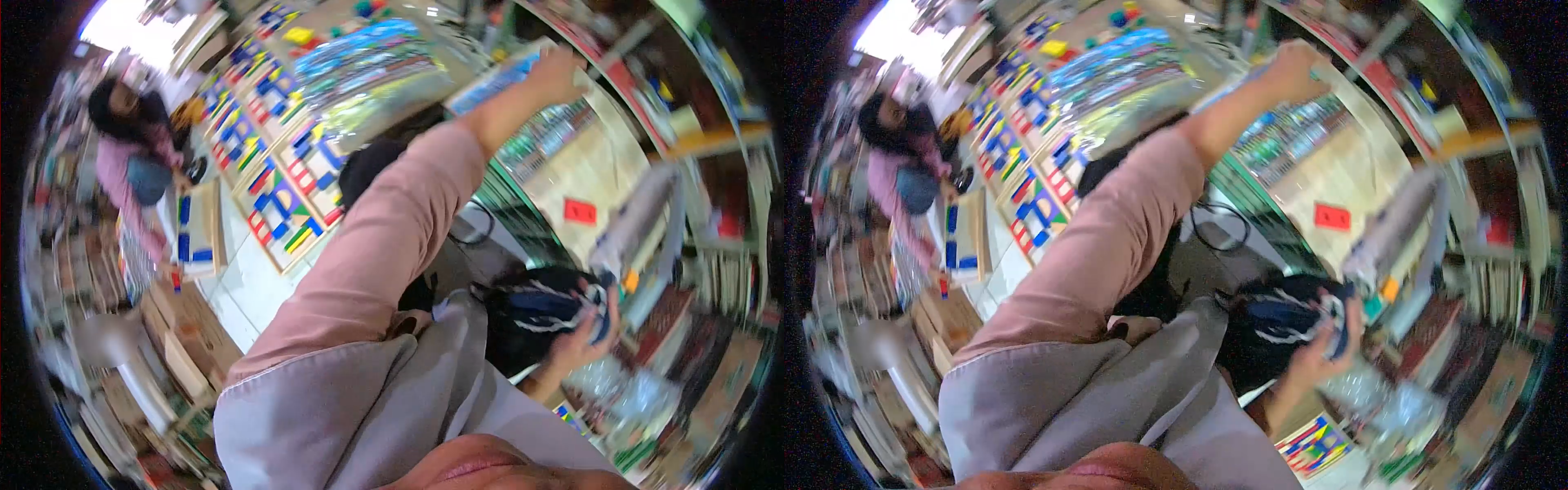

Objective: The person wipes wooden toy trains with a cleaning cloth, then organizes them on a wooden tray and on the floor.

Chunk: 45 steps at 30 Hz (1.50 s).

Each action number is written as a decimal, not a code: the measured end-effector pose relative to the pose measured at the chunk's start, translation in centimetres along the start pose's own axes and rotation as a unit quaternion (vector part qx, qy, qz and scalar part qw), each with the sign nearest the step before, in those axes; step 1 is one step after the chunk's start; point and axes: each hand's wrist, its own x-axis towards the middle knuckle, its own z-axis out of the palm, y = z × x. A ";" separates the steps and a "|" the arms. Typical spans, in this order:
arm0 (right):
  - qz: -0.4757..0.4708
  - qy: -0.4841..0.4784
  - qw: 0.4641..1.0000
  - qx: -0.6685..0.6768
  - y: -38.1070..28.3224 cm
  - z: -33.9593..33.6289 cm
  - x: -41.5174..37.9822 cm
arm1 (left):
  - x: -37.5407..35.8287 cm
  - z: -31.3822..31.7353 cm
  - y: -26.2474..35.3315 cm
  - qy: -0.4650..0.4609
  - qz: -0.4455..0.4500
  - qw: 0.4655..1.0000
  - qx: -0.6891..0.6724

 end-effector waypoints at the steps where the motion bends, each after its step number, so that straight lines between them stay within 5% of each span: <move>1: -0.002 0.021 0.999 0.038 0.0 0.3 1.0 | 2.6 -4.3 -3.1 0.052 -0.022 0.998 0.018; 3: -0.024 -0.013 0.999 0.023 -0.1 1.0 3.3 | 4.8 -10.8 -11.4 0.220 -0.001 0.975 -0.017; 4: -0.036 -0.035 0.999 0.022 -0.1 1.8 4.3 | 3.7 -18.2 -10.8 0.085 -0.072 0.989 0.100; 5: -0.062 -0.061 0.996 -0.005 -0.1 2.9 5.2 | 2.1 -18.3 -18.2 0.299 0.013 0.949 0.095; 6: -0.083 -0.084 0.993 0.015 0.2 4.3 5.8 | -0.2 -21.4 -22.2 0.265 -0.077 0.954 0.121; 7: -0.066 -0.102 0.992 0.045 0.9 5.6 6.0 | -0.7 -24.2 -27.8 -0.130 -0.148 0.909 0.367; 8: -0.048 -0.119 0.989 0.075 1.3 7.5 6.5 | -5.1 -24.7 -33.0 0.284 -0.148 0.936 0.146; 9: -0.085 -0.140 0.986 0.020 0.6 10.3 7.2 | -8.2 -28.4 -35.2 0.149 -0.224 0.931 0.245; 13: -0.025 -0.237 0.971 0.002 -2.4 20.0 7.9 | -15.6 -32.6 -42.2 0.007 -0.330 0.846 0.418; 18: -0.052 -0.317 0.946 -0.044 -0.2 25.9 9.2 | -20.0 -31.9 -51.0 -0.027 -0.360 0.890 0.280; 19: -0.049 -0.318 0.945 -0.052 0.5 26.3 9.2 | -20.4 -30.8 -52.6 0.027 -0.366 0.918 0.152; 21: -0.041 -0.322 0.943 -0.070 1.9 26.8 9.4 | -19.8 -29.1 -52.8 0.083 -0.401 0.906 -0.106; 24: -0.008 -0.311 0.942 -0.123 3.5 26.6 9.4 | -17.9 -27.5 -49.6 0.038 -0.337 0.931 -0.136; 32: 0.011 -0.276 0.952 -0.132 4.0 26.4 9.0 | -19.0 -25.4 -51.6 0.207 -0.296 0.931 0.047; 34: -0.005 -0.270 0.952 -0.141 3.4 25.7 9.1 | -20.1 -25.5 -54.8 0.274 -0.348 0.888 0.121; 38: 0.002 -0.262 0.961 -0.087 2.4 22.3 9.1 | -18.0 -30.0 -47.0 0.303 -0.204 0.931 0.005; 40: 0.056 -0.299 0.952 -0.019 1.3 21.2 8.6 | -16.6 -31.5 -38.6 0.213 -0.217 0.947 -0.100; 42: 0.057 -0.282 0.958 -0.003 0.1 20.1 7.9 | -15.9 -31.6 -30.1 0.123 -0.194 0.973 -0.017; 45: -0.011 -0.187 0.973 0.137 -4.0 21.3 7.4 | -16.4 -27.7 -21.3 0.004 -0.073 0.970 -0.232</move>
